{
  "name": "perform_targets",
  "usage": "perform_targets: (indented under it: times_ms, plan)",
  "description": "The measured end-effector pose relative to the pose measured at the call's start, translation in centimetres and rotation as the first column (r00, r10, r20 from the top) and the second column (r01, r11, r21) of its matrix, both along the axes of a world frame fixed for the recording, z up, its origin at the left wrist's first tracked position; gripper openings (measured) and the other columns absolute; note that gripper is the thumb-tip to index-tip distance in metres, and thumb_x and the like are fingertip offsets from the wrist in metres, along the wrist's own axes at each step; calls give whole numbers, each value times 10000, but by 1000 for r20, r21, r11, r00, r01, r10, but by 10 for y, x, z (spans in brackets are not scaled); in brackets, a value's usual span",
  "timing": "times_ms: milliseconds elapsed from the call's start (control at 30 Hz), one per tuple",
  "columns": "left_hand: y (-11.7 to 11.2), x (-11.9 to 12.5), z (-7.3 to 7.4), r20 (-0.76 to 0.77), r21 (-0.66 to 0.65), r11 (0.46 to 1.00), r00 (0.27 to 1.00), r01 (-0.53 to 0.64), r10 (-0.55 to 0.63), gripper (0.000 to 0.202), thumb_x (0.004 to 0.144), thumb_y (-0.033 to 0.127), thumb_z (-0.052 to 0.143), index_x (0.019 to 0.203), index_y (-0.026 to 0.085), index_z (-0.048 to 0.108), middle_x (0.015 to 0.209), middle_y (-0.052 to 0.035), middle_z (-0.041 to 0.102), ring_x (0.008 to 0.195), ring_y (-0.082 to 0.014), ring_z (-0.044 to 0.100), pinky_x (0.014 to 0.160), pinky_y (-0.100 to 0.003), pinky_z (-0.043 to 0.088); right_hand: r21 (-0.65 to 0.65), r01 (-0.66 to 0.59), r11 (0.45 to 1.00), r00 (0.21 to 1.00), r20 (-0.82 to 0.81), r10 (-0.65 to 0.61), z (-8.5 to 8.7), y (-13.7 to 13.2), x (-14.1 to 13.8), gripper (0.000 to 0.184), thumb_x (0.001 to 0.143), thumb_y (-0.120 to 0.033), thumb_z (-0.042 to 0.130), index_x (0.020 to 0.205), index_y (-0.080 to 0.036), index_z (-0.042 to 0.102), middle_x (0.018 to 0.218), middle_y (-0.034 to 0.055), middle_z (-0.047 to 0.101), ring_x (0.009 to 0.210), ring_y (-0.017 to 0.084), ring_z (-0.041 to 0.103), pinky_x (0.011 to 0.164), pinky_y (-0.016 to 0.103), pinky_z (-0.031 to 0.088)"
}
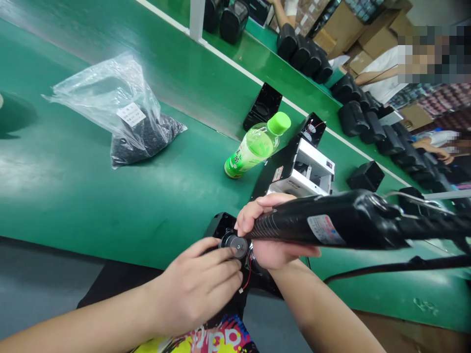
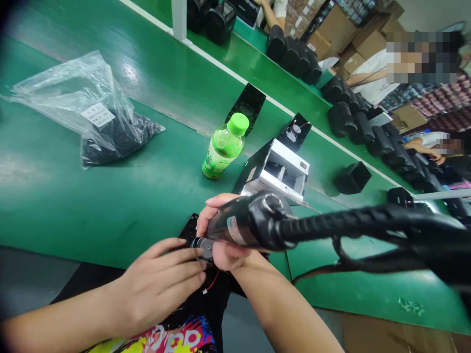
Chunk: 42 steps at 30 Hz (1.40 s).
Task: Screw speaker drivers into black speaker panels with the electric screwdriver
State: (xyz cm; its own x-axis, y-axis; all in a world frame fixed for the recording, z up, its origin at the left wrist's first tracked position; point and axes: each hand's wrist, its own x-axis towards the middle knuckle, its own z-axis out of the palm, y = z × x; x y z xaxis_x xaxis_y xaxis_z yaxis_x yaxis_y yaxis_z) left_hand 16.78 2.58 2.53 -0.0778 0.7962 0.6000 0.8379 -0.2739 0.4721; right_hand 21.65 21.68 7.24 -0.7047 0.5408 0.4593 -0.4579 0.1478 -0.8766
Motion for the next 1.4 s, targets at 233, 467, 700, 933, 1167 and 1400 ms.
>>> perform_targets:
  times_ms: [233, 467, 700, 933, 1167, 1400]
  plan:
    - [0, -45, -26, 254, -389, 920, 953, -58, 167, 1479, 755, 511, 1025, 1824, 258, 34, 1820, -252, 406, 1634, -428, 504, 1294, -649, 487, -32, 14, 999, 1000, -7, -14, -3, -7, 3, 752, 867, -984, 614, 1117, -279, 698, 615, -68, 681, 427, 147, 588, 468, 297, 573]
    - [11, -51, -34, 222, -422, 905, 974, 51, 49, 1376, 775, 364, 965, 1787, 314, 34, 1713, -218, 557, 1573, -408, 584, 1327, -721, 419, -87, 0, 996, 999, -49, -4, -8, -11, 1, 672, 918, -855, 720, 1227, -259, 748, 695, -44, 707, 509, 135, 619, 535, 280, 542]
    - [6, -50, -38, 182, -421, 907, 981, 14, 69, 1275, 814, 316, 888, 1797, 294, 77, 1715, -191, 569, 1547, -388, 608, 1341, -666, 436, -149, 197, 969, 973, -92, -212, 74, 1, 28, 668, 977, -893, 570, 1240, -307, 753, 647, -51, 696, 475, 162, 594, 492, 316, 573]
    - [8, -49, -38, 166, -429, 902, 979, -37, 119, 1209, 837, 364, 865, 1798, 335, 133, 1721, -114, 588, 1484, -389, 658, 1310, -612, 497, 251, 463, 850, 871, -307, -384, 87, 72, 48, 816, 959, -950, 438, 1029, -207, 769, 575, -38, 668, 369, 180, 568, 327, 343, 511]
    - [7, -49, -35, 176, -441, 896, 975, -45, 136, 1219, 815, 348, 865, 1796, 350, 141, 1718, -91, 596, 1464, -385, 669, 1317, -613, 480, 176, 464, 868, 883, -171, -437, 54, 88, 43, 787, 978, -962, 388, 1109, -248, 693, 593, -63, 668, 383, 154, 566, 380, 291, 521]
    - [8, -50, -40, 194, -447, 894, 975, -13, 111, 1252, 796, 342, 879, 1795, 333, 124, 1725, -111, 581, 1520, -377, 629, 1353, -610, 425, 45, 425, 904, 903, -89, -420, 58, 73, 63, 814, 983, -944, 424, 1263, -245, 734, 568, -65, 653, 352, 159, 518, 353, 305, 494]
